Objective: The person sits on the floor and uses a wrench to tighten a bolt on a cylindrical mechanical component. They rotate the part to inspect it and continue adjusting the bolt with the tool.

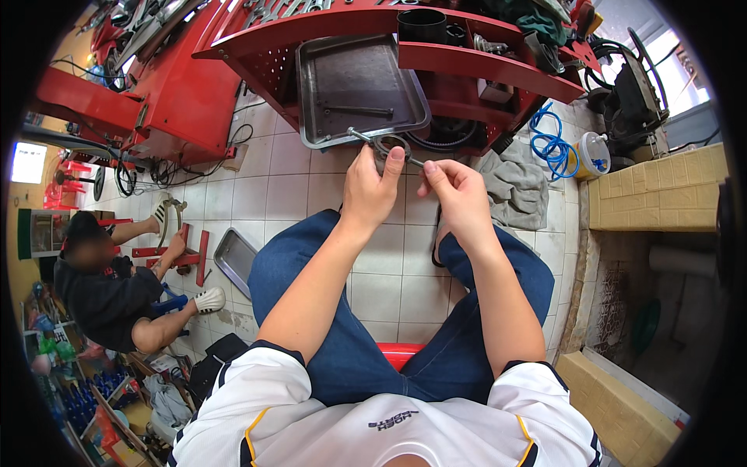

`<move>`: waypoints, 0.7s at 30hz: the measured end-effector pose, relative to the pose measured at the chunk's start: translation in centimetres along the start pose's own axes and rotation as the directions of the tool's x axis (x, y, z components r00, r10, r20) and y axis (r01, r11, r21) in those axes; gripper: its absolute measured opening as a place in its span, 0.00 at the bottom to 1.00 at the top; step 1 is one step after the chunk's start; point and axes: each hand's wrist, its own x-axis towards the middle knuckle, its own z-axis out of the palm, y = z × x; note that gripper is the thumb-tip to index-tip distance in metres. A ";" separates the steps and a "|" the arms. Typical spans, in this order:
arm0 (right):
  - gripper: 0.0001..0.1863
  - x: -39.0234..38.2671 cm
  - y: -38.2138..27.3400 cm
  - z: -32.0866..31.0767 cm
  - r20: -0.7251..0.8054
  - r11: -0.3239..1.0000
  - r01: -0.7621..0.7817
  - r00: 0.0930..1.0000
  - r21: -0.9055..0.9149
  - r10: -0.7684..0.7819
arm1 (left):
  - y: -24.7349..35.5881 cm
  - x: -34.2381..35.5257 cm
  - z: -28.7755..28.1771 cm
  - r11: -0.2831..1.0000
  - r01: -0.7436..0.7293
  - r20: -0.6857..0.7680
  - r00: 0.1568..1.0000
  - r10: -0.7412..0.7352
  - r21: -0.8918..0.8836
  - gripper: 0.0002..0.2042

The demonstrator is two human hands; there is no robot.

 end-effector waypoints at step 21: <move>0.13 0.4 -1.5 0.1 -0.188 0.965 0.249 0.955 0.081 -0.231 | 0.8 0.6 -1.6 0.636 0.497 0.345 0.868 -0.357 -0.590 0.39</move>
